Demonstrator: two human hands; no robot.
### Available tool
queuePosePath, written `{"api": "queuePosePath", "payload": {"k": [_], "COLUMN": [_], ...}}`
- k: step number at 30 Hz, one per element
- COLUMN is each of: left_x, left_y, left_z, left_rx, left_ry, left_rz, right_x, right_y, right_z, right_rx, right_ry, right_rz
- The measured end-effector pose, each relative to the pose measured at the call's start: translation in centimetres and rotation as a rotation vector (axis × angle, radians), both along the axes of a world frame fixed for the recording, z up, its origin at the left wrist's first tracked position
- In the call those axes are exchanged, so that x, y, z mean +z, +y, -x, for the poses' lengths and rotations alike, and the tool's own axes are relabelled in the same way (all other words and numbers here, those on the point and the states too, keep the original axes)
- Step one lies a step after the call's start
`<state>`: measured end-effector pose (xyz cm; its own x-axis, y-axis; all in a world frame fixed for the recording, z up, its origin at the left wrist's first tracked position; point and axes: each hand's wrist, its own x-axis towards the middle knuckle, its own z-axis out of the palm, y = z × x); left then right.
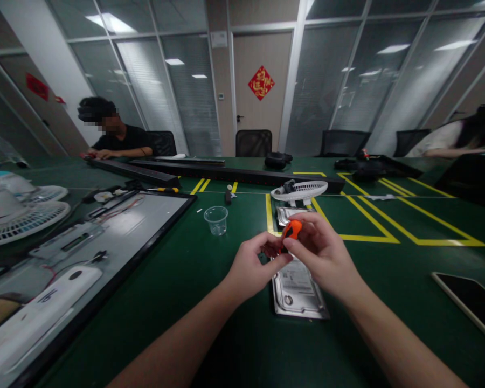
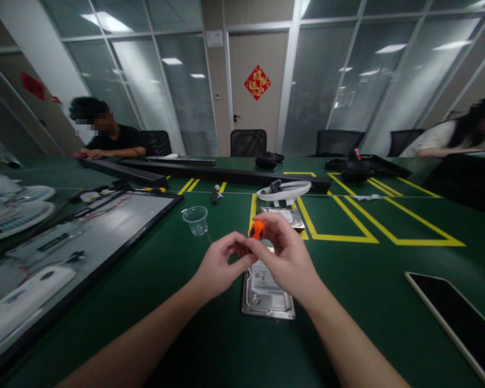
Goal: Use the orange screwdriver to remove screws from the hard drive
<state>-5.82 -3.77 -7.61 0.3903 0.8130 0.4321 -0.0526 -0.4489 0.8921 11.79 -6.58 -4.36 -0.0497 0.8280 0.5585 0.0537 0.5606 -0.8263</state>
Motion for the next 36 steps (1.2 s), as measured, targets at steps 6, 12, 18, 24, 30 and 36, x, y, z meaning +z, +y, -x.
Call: {"api": "queuePosePath", "payload": {"k": [6, 12, 18, 24, 30, 36], "left_x": [-0.3, 0.17, -0.11, -0.11, -0.08, -0.13], "left_y": [0.42, -0.06, -0.04, 0.12, -0.17, 0.09], "left_z": [0.18, 0.12, 0.12, 0.17, 0.01, 0.09], "left_rx": [-0.045, 0.055, 0.155, 0.097, 0.151, 0.135], "left_ry": [0.019, 0.082, 0.118, 0.15, 0.126, 0.131], "left_rz": [-0.005, -0.12, -0.28, -0.367, -0.348, -0.359], "right_x": [-0.1, -0.18, -0.39, -0.13, -0.25, 0.0], "right_y": [0.18, 0.18, 0.34, -0.09, 0.02, -0.2], "right_z": [-0.34, -0.15, 0.09, -0.07, 0.41, 0.4], "right_rx": [0.111, 0.055, -0.025, 0.098, 0.019, -0.005], "right_ry": [0.039, -0.015, -0.006, 0.005, -0.024, -0.029], "right_rz": [0.09, 0.037, -0.067, 0.036, -0.02, -0.06]}}
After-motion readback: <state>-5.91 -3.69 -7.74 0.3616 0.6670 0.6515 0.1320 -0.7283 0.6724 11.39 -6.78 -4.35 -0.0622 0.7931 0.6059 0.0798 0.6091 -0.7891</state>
